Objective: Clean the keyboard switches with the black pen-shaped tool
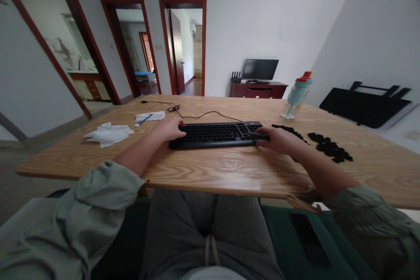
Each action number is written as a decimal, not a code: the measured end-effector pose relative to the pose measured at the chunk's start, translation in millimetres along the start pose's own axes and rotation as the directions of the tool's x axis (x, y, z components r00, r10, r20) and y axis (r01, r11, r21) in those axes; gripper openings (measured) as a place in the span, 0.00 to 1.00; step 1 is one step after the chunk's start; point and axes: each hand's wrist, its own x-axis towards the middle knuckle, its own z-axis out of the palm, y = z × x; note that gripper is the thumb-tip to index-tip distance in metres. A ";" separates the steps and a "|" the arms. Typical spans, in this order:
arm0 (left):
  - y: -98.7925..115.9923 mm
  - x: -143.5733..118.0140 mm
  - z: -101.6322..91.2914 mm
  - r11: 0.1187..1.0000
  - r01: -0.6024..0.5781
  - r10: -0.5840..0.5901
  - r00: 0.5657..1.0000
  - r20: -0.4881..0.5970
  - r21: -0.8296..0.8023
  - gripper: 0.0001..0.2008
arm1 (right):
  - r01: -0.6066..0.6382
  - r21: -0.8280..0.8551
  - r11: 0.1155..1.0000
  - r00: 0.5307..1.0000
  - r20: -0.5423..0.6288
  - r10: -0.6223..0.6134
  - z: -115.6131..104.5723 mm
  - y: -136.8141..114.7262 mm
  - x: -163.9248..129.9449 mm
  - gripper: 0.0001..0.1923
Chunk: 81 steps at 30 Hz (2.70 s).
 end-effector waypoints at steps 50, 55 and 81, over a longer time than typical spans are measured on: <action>133.7 68.2 93.0 0.952 -0.278 0.272 0.960 0.062 0.125 0.28 | 0.257 0.962 -0.093 0.722 -0.127 0.680 -8.2 -11.9 81.4 0.25; 126.7 61.0 89.3 0.944 -0.312 0.303 0.949 0.086 0.112 0.27 | 0.263 0.962 -0.076 0.726 -0.145 0.672 -5.6 -11.8 82.7 0.25; 82.5 26.4 57.1 0.921 -0.388 0.389 0.908 0.153 -0.039 0.22 | 0.100 0.958 0.270 0.946 -0.176 0.273 29.2 -69.1 79.0 0.20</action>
